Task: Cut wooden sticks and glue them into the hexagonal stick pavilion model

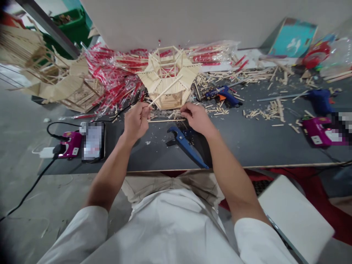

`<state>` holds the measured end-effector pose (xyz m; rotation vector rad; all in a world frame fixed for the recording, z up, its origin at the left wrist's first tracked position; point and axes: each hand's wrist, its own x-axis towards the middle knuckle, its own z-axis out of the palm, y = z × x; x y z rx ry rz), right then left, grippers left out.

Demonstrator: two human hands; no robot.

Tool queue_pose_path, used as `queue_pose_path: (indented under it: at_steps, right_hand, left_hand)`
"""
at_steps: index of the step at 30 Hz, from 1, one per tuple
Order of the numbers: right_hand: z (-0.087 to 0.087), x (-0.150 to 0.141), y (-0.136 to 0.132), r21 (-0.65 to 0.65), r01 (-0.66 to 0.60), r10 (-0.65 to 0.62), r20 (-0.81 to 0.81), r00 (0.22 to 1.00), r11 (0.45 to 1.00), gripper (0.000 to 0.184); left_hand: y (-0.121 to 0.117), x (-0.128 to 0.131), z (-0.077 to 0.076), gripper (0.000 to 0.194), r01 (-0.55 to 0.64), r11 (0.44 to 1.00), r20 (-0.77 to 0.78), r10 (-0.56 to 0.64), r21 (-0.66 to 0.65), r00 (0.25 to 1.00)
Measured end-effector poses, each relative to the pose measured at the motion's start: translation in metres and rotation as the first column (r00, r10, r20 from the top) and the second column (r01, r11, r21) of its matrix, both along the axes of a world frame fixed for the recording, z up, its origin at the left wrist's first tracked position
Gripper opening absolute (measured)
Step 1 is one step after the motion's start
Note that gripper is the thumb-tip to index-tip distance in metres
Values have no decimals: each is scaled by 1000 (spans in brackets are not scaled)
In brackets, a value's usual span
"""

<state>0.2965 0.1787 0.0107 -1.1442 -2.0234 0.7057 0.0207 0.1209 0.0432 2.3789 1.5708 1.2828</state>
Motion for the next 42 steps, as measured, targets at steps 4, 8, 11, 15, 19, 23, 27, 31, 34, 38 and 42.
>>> queue_pose_path:
  at_steps: [4, 8, 11, 15, 19, 23, 27, 31, 34, 38, 42]
  right_hand:
    - [-6, -5, 0, 12, -9, 8, 85, 996, 1000, 10]
    - [-8, -7, 0, 31, -24, 20, 117, 993, 999, 12]
    - [-9, -7, 1, 27, -37, 33, 143, 989, 999, 14]
    - [-9, -8, 2, 28, -48, 42, 183, 982, 998, 15]
    - [-7, -7, 1, 43, -32, 23, 199, 980, 999, 14]
    - [-6, -8, 0, 15, -6, 3, 158, 987, 1000, 17]
    - [-6, -9, -1, -22, 0, 3, 132, 991, 1000, 17]
    - [-5, -10, -2, -25, -25, 28, 133, 991, 999, 16]
    - [-5, -10, -3, -16, -27, 29, 135, 990, 999, 18]
    - [-6, -10, -3, -14, -21, 23, 133, 991, 1000, 19]
    - [-5, -10, -2, -13, -26, 27, 116, 993, 1000, 18]
  left_hand:
    - [1, 0, -1, 47, 0, 998, -28, -2, -59, 1000]
    - [0, 1, 0, 49, -2, 994, -70, -6, -112, 998]
    - [1, 0, 2, 47, 2, 990, -105, -17, -142, 994]
    - [1, 0, 3, 43, -2, 987, -136, -19, -159, 991]
    - [0, 2, 2, 37, 3, 983, -161, -33, -183, 986]
    - [5, -2, -2, 35, -10, 994, -52, 5, -104, 999]
    - [13, -16, -3, 39, -177, 983, 84, 172, 53, 981]
    - [12, -19, -3, 37, -183, 981, 36, 181, 65, 983]
    - [9, -14, -5, 35, -120, 993, 12, 120, 17, 993]
    - [9, -8, -8, 36, -97, 995, 56, 97, 3, 994]
    - [11, -10, -6, 43, -236, 970, 252, 214, 62, 944]
